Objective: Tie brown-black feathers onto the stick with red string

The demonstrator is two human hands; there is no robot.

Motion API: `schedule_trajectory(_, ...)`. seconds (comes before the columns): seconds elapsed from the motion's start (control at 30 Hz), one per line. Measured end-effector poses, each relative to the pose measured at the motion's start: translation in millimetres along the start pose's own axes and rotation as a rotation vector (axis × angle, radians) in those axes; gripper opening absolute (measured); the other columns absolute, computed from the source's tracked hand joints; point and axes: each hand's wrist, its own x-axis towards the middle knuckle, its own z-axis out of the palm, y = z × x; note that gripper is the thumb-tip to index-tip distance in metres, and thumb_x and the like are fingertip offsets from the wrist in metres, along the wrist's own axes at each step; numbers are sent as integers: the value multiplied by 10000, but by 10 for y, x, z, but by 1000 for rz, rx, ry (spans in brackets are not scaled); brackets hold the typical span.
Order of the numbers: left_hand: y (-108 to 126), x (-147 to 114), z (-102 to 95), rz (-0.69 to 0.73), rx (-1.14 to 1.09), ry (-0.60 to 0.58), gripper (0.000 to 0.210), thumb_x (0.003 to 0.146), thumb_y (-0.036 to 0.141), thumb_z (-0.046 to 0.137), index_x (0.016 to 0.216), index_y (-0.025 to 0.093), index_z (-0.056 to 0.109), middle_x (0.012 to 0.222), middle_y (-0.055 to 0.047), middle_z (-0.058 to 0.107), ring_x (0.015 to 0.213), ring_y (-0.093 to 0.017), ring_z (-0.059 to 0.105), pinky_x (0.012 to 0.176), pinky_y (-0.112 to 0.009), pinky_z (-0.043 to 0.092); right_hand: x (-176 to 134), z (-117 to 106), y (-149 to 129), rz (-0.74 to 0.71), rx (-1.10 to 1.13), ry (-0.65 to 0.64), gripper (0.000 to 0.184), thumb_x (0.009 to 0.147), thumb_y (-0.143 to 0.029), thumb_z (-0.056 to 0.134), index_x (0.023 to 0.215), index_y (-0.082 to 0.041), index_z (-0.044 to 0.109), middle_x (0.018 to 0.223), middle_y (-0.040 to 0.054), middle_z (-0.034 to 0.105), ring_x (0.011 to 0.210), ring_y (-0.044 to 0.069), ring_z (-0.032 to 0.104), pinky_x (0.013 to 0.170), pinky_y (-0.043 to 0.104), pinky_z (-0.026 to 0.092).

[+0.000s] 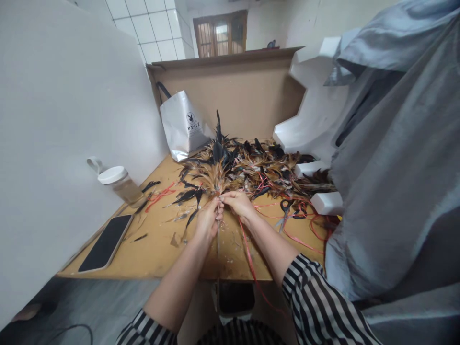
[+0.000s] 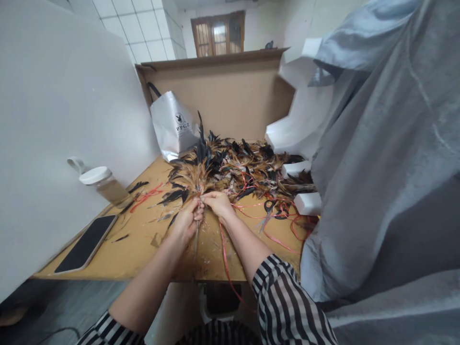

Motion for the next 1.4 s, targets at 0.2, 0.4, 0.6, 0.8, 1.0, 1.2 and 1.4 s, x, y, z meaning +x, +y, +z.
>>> schedule_trajectory(0.2, 55, 21, 9, -31, 47, -33, 178, 635, 169, 729, 686, 89, 578, 504, 40, 462, 385, -7, 318, 326, -104, 179, -22, 24, -34, -77, -101, 22, 151, 540, -271, 689, 627, -148, 688, 606, 18, 669, 582, 128, 578, 667, 276, 445)
schedule_trajectory(0.4, 78, 111, -38, -63, 21, -10, 151, 641, 127, 723, 691, 90, 585, 518, 39, 467, 388, -3, 344, 320, -91, 178, -62, 44, 16, -256, -447, 85, 180, 693, -271, 577, 733, -164, 717, 650, 26, 675, 576, 136, 557, 577, 247, 416)
schedule_trajectory(0.6, 175, 238, -101, -154, -22, -27, 109, 707, 88, 653, 663, 97, 553, 530, 37, 446, 375, -1, 330, 294, -83, 170, -161, 94, 15, -426, -637, 112, 242, 779, -319, 527, 908, -209, 699, 655, 2, 619, 574, 126, 499, 566, 238, 372)
schedule_trajectory(0.8, 163, 253, -202, -279, -44, -100, 77, 737, 62, 607, 798, 98, 577, 563, 43, 428, 376, -2, 327, 282, -75, 179, -122, 162, -45, -292, -328, 189, 148, 687, -251, 523, 820, -188, 544, 478, -88, 366, 429, 86, 332, 450, 215, 278)
schedule_trajectory(1.0, 122, 246, -231, -318, -41, -137, 59, 758, 70, 579, 793, 109, 552, 568, 48, 412, 376, -4, 322, 283, -74, 174, -195, 204, -103, -291, -167, 121, 175, 648, -243, 496, 817, -202, 472, 472, -102, 362, 411, 76, 333, 434, 206, 264)
schedule_trajectory(1.2, 155, 287, -263, -331, -39, -83, 81, 757, 69, 587, 812, 116, 550, 585, 48, 410, 376, 0, 315, 284, -79, 165, -153, 181, -33, -240, -156, 83, 178, 646, -259, 529, 810, -199, 492, 461, -110, 356, 398, 65, 296, 425, 199, 232)
schedule_trajectory(1.4, 304, 308, -308, -327, -155, -14, 93, 806, 48, 506, 839, 127, 544, 582, 51, 386, 371, -3, 298, 277, -71, 177, 17, -86, -64, 1, -276, -126, 178, 691, -357, 549, 720, -182, 569, 384, -77, 456, 359, 71, 325, 421, 203, 233)
